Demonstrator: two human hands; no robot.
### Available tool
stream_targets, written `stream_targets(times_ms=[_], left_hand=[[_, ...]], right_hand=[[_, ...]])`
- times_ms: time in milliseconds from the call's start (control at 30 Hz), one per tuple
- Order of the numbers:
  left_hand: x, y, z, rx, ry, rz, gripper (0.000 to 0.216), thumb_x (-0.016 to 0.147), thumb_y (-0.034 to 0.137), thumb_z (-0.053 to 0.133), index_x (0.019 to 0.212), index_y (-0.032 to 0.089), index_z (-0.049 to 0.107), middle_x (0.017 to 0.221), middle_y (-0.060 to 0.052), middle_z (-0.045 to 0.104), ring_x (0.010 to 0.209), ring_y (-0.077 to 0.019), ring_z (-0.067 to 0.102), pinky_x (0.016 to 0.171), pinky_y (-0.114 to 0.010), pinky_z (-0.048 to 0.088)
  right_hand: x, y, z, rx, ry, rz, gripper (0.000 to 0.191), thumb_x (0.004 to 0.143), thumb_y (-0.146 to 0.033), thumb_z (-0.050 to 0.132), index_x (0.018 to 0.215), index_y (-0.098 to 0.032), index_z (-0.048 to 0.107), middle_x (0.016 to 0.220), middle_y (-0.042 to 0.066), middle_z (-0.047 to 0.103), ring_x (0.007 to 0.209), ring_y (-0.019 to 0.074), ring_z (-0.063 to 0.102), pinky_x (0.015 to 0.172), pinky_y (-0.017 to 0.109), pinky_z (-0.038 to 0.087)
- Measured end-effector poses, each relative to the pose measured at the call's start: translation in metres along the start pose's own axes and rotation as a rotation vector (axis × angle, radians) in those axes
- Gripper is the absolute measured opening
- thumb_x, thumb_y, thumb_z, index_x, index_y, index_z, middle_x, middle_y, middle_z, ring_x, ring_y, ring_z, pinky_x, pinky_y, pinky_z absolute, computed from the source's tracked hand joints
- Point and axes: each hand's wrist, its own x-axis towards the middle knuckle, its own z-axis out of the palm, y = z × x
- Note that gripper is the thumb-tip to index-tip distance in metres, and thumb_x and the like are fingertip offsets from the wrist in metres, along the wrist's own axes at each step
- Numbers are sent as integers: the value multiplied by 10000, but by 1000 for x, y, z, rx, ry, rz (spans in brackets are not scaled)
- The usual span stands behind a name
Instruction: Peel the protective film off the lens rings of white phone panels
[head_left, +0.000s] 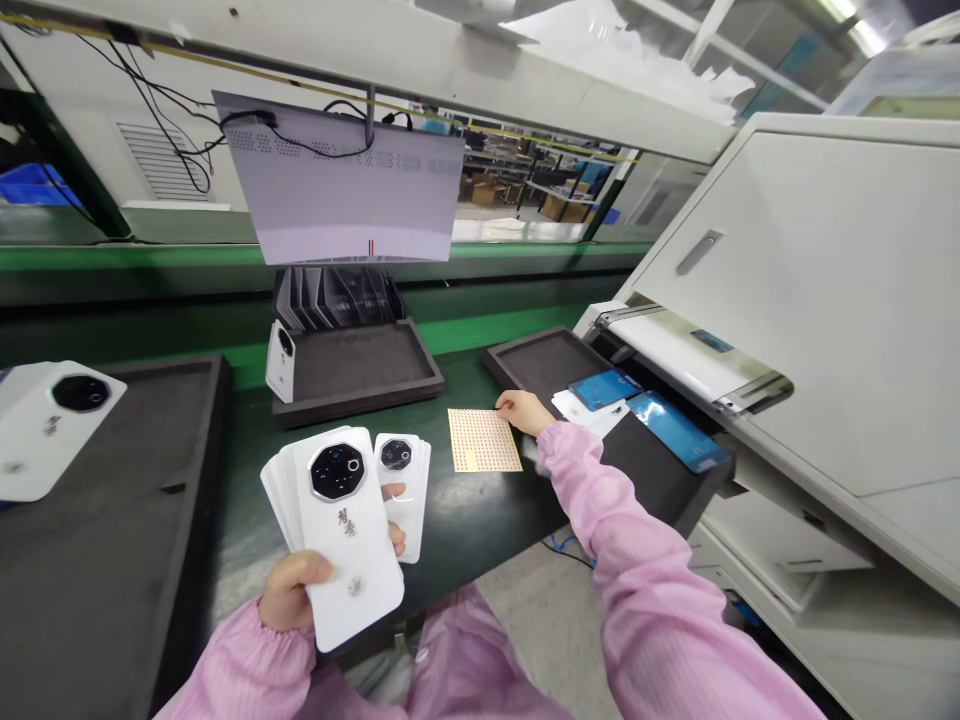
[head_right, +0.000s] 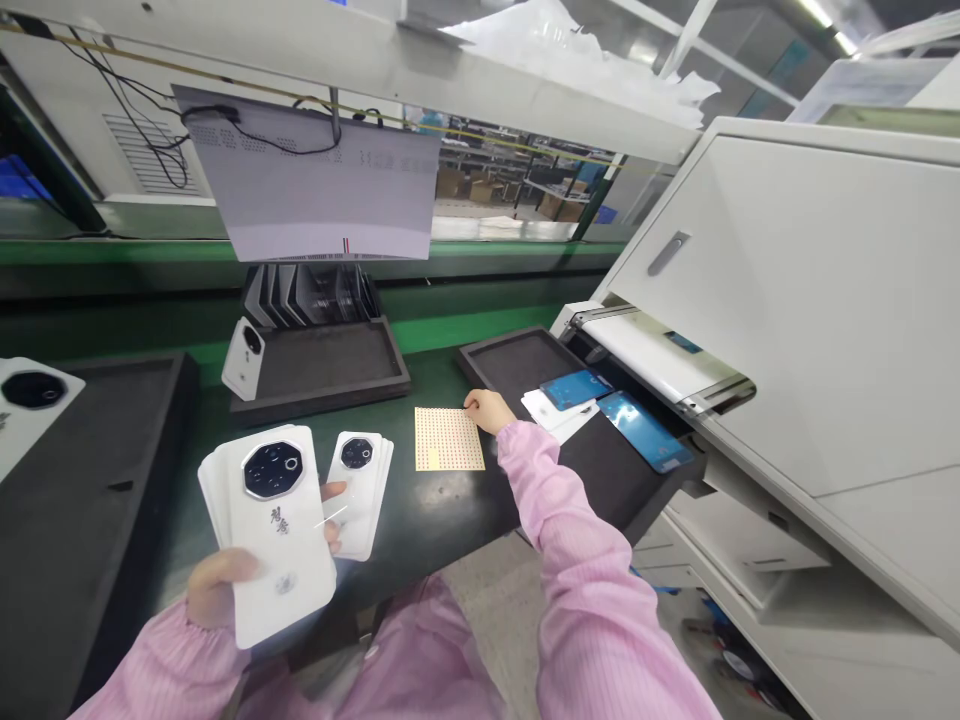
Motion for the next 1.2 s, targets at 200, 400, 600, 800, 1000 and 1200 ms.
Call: stream_targets(times_ms=[200,400,600,800,1000,1200], left_hand=[[1,2,-1,27,-20,-23,776,542,279,518,1312,222,432,1005,-65,639,957,-266,525,728,-326,427],[1,1,-1,30,-20,-16,768,542,261,528,1303,195,442,1042,-79,623,909,-276,531,647,-312,424],[1,-1,0,-34,26,79,719,528,201,539,1245,251,496,1255,-79,535,928,-302,546,746,-418,431],[1,-2,-1,-24,10,40,685,537,225,550,1221,199,524,1125,-98,610,931,-304,543,794,-441,407],[0,-3,-3,-33,-7,35,713,549,206,545,1260,205,486,1133,-118,600,944,-309,552,775,-435,416],[0,-4,-5,-43,4,2,732,537,195,540,1265,159,472,1102,-139,610,944,-308,555,756,-412,426]], right_hand=[[18,-7,-8,-105,-240,70,273,877,-311,523,1092,-145,545,1077,67,580,901,177,593,761,366,513],[34,-15,-18,-203,-369,92,279,873,-306,530,1097,-140,542,1079,69,580,900,178,594,757,365,515],[26,-17,-18,-335,-317,-22,271,875,-307,526,1091,-145,545,1074,66,583,899,176,595,763,368,512],[4,-3,-6,-387,-72,-205,246,882,-309,513,1065,-150,559,1073,66,586,919,175,587,795,380,498],[0,9,4,-355,89,-313,214,883,-305,512,1008,-142,576,1008,52,604,871,159,594,772,362,501],[-8,7,0,-235,173,-412,142,841,-221,542,741,-131,585,762,12,591,718,127,571,705,306,479]])
